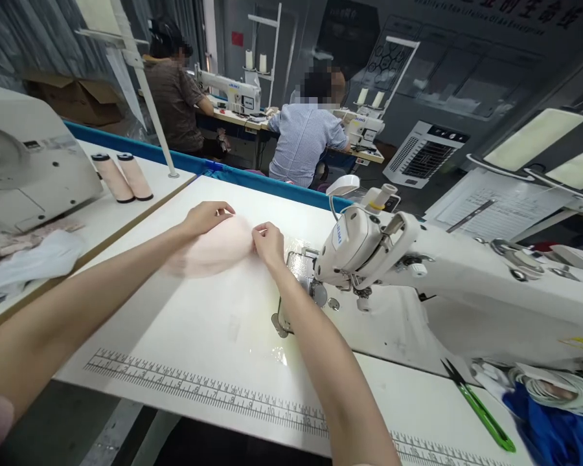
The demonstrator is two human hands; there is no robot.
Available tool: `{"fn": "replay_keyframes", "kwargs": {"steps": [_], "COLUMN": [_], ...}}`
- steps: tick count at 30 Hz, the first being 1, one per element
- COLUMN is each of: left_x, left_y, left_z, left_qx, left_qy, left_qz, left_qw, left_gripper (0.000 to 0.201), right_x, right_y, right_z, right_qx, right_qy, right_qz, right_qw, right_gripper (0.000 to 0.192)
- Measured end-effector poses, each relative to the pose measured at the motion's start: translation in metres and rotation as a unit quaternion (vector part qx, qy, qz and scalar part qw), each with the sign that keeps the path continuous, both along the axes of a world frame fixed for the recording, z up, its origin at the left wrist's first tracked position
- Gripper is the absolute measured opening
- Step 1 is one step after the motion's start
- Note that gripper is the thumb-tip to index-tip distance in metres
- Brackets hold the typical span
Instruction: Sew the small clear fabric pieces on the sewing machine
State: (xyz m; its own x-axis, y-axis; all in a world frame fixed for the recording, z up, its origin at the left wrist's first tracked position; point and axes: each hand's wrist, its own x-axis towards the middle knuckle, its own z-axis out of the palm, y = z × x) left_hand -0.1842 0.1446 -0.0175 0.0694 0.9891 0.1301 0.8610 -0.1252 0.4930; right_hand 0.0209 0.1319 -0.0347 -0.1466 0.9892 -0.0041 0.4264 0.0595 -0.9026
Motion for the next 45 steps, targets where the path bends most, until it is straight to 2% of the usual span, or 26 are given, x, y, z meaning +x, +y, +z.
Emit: {"fn": "replay_keyframes", "kwargs": {"steps": [3,11,13,15,17,19,22,26,29,33,36,39,40,41,43,45], "left_x": [-0.001,-0.013,-0.017,-0.02,-0.02,-0.019,-0.017,-0.013,-0.008,-0.005,-0.007,-0.01,-0.01,-0.009,-0.001,0.02], "left_y": [-0.01,-0.048,-0.06,-0.072,-0.083,-0.093,-0.099,-0.101,-0.106,-0.11,-0.109,-0.112,-0.114,-0.117,-0.125,-0.135], "left_z": [0.0,0.004,0.003,0.001,-0.004,-0.01,-0.018,-0.019,-0.011,-0.004,-0.002,0.0,0.0,-0.001,-0.003,-0.008], "left_qx": [0.034,0.113,0.163,0.191,0.202,0.214,0.233,0.26,0.216,0.127,0.14,0.198,0.228,0.259,0.315,0.344], "left_qy": [0.04,0.079,0.064,0.067,0.102,0.15,0.2,0.194,0.173,0.132,0.122,0.12,0.111,0.101,0.093,0.11], "left_qz": [0.013,0.019,-0.009,-0.087,-0.171,-0.216,-0.21,-0.196,-0.201,-0.207,-0.224,-0.233,-0.23,-0.23,-0.249,-0.316], "left_qw": [0.999,0.99,0.984,0.975,0.959,0.941,0.928,0.926,0.94,0.961,0.957,0.945,0.94,0.933,0.911,0.877], "left_gripper": [0.026,0.036,0.04,0.048,0.067,0.081,0.077,0.08,0.078,0.078,0.08,0.08,0.079,0.077,0.072,0.067], "right_x": [0.001,0.014,0.018,0.016,0.007,-0.009,-0.029,-0.035,-0.035,-0.027,-0.001,0.051,0.073,0.097,0.148,0.196], "right_y": [-0.004,-0.025,-0.027,-0.021,-0.007,0.009,0.023,0.018,0.012,0.002,-0.031,-0.09,-0.111,-0.13,-0.159,-0.171], "right_z": [0.001,0.003,0.008,0.013,0.019,0.024,0.026,0.021,0.017,0.024,0.03,0.029,0.028,0.028,0.027,0.028], "right_qx": [0.039,0.113,0.125,0.139,0.149,0.141,0.112,0.112,0.137,0.149,0.186,0.219,0.25,0.264,0.241,0.216], "right_qy": [-0.035,-0.109,-0.114,-0.102,-0.076,-0.046,-0.019,-0.002,-0.018,-0.049,-0.094,-0.11,-0.151,-0.202,-0.338,-0.38], "right_qz": [-0.004,0.015,0.02,0.026,0.037,0.057,0.091,0.154,0.211,0.163,0.123,0.187,0.225,0.227,0.141,0.059], "right_qw": [0.999,0.987,0.985,0.985,0.985,0.987,0.989,0.982,0.968,0.974,0.97,0.951,0.93,0.915,0.899,0.897], "right_gripper": [0.011,0.019,0.022,0.025,0.027,0.03,0.031,0.019,0.023,0.037,0.045,0.037,0.036,0.034,0.025,0.026]}}
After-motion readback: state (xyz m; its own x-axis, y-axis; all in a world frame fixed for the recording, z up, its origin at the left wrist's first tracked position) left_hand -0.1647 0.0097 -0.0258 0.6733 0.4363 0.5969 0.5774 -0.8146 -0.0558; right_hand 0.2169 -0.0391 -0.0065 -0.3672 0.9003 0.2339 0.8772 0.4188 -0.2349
